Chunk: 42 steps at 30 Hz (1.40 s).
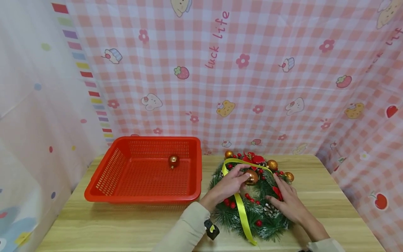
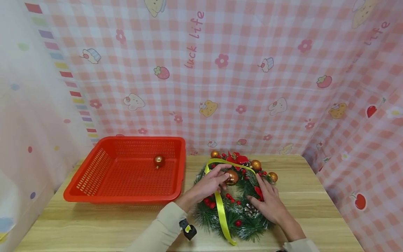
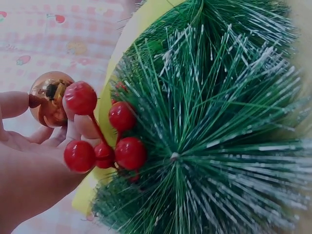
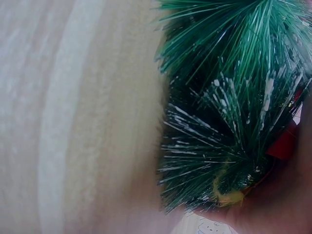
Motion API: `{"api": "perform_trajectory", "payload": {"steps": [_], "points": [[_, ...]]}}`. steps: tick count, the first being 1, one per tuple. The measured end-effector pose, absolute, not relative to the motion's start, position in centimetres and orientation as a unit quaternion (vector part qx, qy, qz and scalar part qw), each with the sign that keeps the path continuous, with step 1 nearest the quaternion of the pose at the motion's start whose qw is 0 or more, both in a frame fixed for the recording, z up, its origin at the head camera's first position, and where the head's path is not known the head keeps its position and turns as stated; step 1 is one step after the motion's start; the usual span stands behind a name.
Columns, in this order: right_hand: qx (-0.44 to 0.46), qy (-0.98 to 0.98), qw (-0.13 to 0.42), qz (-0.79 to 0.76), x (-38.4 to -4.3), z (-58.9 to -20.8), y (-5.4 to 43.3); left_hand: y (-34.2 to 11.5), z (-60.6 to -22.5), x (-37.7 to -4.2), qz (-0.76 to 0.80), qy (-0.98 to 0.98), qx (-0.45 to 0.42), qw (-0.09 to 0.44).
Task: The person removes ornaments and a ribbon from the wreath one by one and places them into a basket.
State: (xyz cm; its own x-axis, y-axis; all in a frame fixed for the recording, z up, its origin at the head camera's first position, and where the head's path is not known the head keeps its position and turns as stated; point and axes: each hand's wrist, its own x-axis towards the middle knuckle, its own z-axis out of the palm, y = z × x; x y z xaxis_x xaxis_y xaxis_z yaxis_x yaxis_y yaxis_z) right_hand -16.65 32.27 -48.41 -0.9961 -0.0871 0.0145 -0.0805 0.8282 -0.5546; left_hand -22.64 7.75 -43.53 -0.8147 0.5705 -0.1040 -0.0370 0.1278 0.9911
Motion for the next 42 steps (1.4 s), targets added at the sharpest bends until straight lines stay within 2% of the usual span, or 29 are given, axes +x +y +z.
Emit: {"api": "perform_trajectory", "payload": {"steps": [20,42], "points": [[-0.042,0.958,0.016,-0.284,-16.7,-48.5,32.2,3.1,-41.0,-22.1,0.653,0.712,0.189,0.178],[-0.042,0.958,0.021,-0.284,-16.7,-48.6,32.1,-3.9,-40.1,-22.2,0.657,0.728,0.164,0.105]]}}
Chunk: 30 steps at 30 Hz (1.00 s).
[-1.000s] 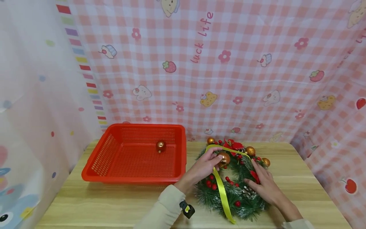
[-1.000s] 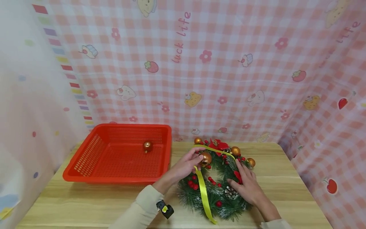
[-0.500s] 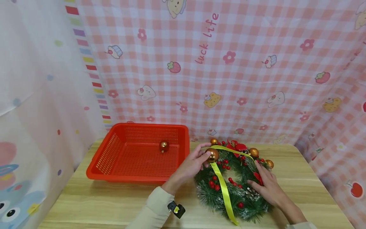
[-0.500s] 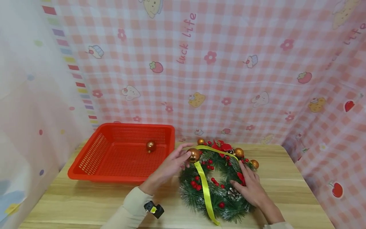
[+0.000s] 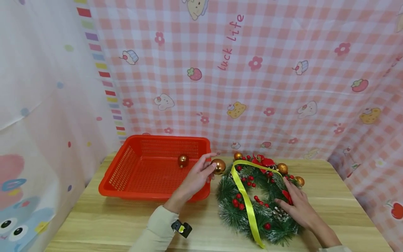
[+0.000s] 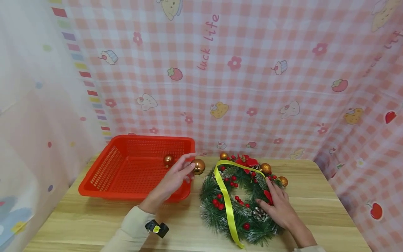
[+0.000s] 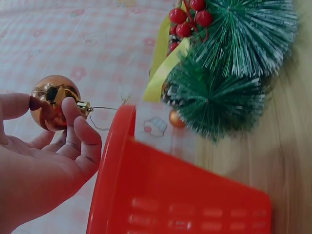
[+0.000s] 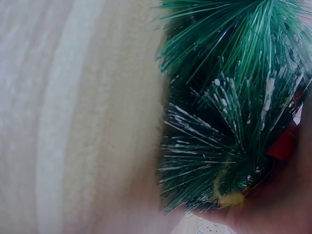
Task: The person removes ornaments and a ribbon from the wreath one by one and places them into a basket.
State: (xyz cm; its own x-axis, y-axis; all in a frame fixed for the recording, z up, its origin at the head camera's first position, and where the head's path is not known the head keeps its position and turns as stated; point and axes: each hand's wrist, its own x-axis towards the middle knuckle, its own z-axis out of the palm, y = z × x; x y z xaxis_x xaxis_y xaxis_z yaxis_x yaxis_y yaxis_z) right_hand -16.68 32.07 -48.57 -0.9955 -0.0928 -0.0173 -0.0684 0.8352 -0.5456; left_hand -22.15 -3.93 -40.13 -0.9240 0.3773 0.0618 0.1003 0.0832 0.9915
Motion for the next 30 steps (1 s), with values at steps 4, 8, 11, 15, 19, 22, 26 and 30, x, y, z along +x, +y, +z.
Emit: {"api": "perform_trajectory", "payload": {"steps": [4,8,11,15,19,22,26,30], "points": [[-0.045,0.958,0.018,-0.284,-16.7,-48.6,32.1,-4.8,-40.0,-22.3,0.66,0.728,0.158,0.097],[-0.047,0.957,0.016,-0.286,-16.7,-48.5,32.1,-5.7,-40.1,-22.5,0.652,0.738,0.146,0.089],[-0.047,0.957,0.016,-0.286,-16.7,-48.5,32.1,-6.4,-40.4,-22.5,0.649,0.743,0.141,0.082],[-0.046,0.957,0.02,-0.285,-16.7,-48.5,32.1,-7.7,-40.8,-22.6,0.647,0.747,0.132,0.076],[-0.046,0.958,0.022,-0.282,-16.7,-48.4,32.2,-9.0,-41.1,-22.7,0.642,0.755,0.117,0.068],[-0.046,0.959,0.02,-0.281,-16.7,-48.5,32.2,-10.0,-41.4,-22.8,0.64,0.759,0.099,0.061],[-0.047,0.959,0.019,-0.28,-16.7,-48.5,32.2,-11.1,-42.0,-22.8,0.641,0.761,0.084,0.051],[-0.048,0.959,0.019,-0.279,-16.7,-48.6,32.3,-11.6,-42.4,-22.7,0.645,0.758,0.086,0.043]]}}
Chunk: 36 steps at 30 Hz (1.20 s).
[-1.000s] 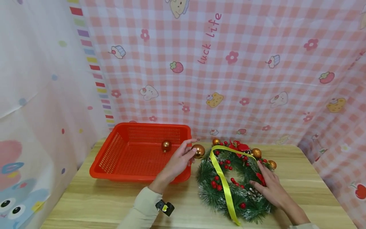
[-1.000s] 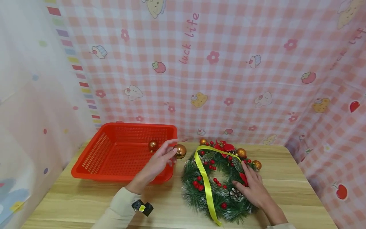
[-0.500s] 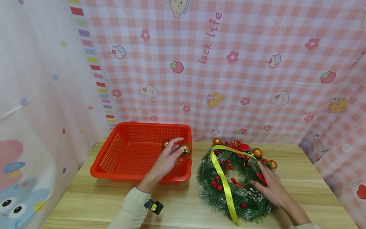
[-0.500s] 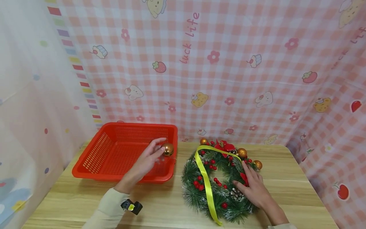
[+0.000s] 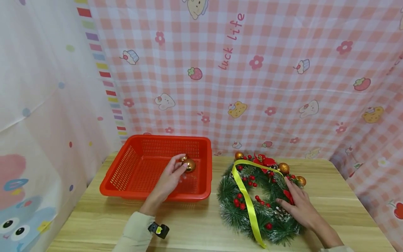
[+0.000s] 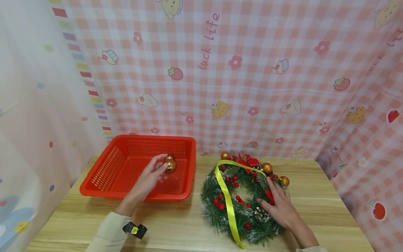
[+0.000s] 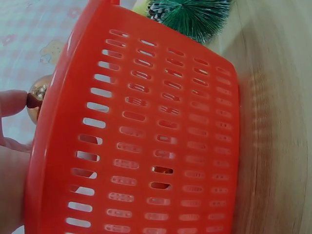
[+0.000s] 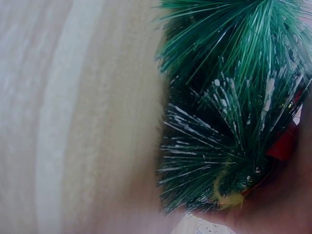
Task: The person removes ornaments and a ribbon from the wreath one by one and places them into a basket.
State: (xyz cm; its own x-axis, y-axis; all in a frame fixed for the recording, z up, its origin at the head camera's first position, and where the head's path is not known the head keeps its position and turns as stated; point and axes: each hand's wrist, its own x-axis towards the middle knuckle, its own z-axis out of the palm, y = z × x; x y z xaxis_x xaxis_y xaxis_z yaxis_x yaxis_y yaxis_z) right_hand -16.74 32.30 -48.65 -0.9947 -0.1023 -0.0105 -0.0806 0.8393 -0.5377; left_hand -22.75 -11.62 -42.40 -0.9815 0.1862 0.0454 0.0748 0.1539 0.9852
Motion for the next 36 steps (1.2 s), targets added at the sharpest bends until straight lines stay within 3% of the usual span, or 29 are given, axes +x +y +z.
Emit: {"api": "perform_trajectory", "payload": {"steps": [36], "points": [[-0.042,0.957,0.03,-0.287,-16.75,-48.57,32.28,-11.46,-43.04,-23.17,0.635,0.767,0.078,0.047]]}}
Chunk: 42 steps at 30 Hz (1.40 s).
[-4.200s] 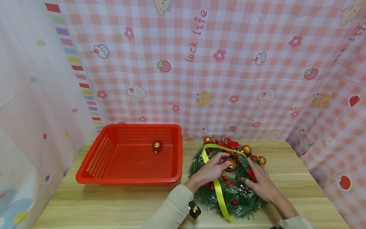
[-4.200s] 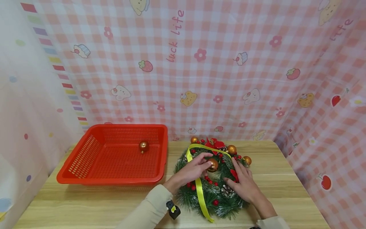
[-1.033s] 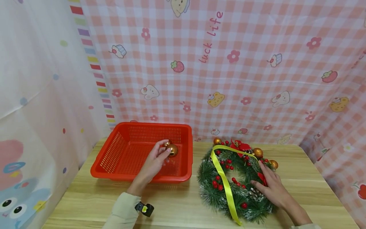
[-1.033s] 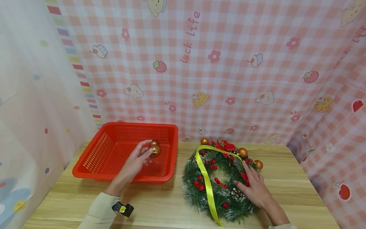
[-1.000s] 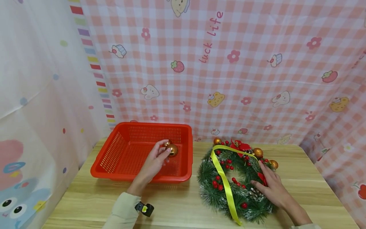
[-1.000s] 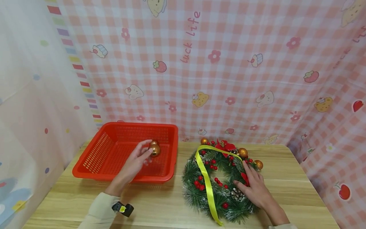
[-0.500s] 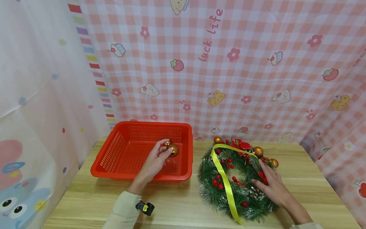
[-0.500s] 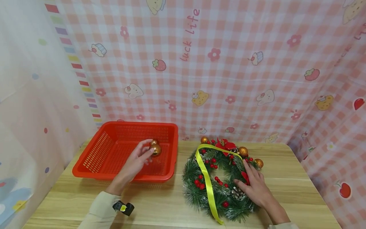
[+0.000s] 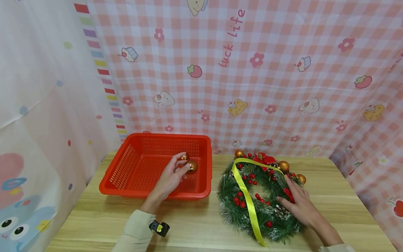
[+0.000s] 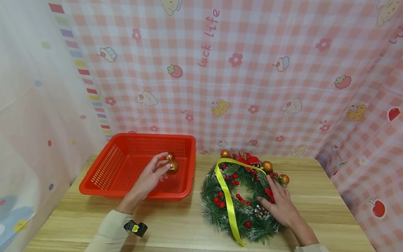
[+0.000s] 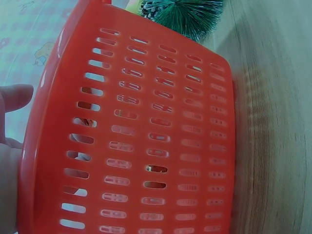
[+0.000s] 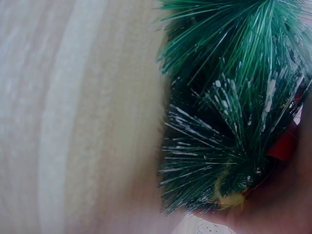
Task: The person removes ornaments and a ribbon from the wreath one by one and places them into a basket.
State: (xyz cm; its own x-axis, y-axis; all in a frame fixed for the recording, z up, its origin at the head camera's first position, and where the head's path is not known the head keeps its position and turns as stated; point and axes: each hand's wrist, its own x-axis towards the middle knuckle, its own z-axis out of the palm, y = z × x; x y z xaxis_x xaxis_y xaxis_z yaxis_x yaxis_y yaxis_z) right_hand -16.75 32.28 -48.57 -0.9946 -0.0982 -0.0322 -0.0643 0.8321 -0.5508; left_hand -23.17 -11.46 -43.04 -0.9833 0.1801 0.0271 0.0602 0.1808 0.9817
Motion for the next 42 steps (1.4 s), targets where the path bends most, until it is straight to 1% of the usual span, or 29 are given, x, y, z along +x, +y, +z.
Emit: {"api": "perform_trajectory", "payload": {"steps": [8,18,23,28,34,39,42], "points": [[-0.046,0.957,0.025,-0.287,-16.9,-48.7,32.3,-10.9,-42.8,-23.0,0.601,0.793,0.094,0.039],[-0.048,0.956,0.028,-0.288,-16.8,-48.7,32.4,-7.6,-42.5,-22.5,0.443,0.883,0.155,0.0],[-0.049,0.957,0.026,-0.286,-16.8,-48.7,32.5,-5.8,-42.3,-22.0,0.357,0.918,0.17,0.014],[-0.059,0.957,0.024,-0.285,-17.0,-48.7,32.7,-5.0,-42.8,-21.7,0.304,0.936,0.17,0.042],[-0.099,0.955,0.01,-0.279,-17.6,-48.6,33.0,-4.9,-43.3,-21.6,0.278,0.942,0.172,0.074],[-0.132,0.952,0.017,-0.277,-18.2,-48.1,33.7,-4.7,-43.5,-21.7,0.27,0.944,0.17,0.083],[-0.133,0.953,0.023,-0.27,-18.5,-47.8,33.7,-4.6,-43.6,-21.7,0.266,0.945,0.169,0.083]]}}
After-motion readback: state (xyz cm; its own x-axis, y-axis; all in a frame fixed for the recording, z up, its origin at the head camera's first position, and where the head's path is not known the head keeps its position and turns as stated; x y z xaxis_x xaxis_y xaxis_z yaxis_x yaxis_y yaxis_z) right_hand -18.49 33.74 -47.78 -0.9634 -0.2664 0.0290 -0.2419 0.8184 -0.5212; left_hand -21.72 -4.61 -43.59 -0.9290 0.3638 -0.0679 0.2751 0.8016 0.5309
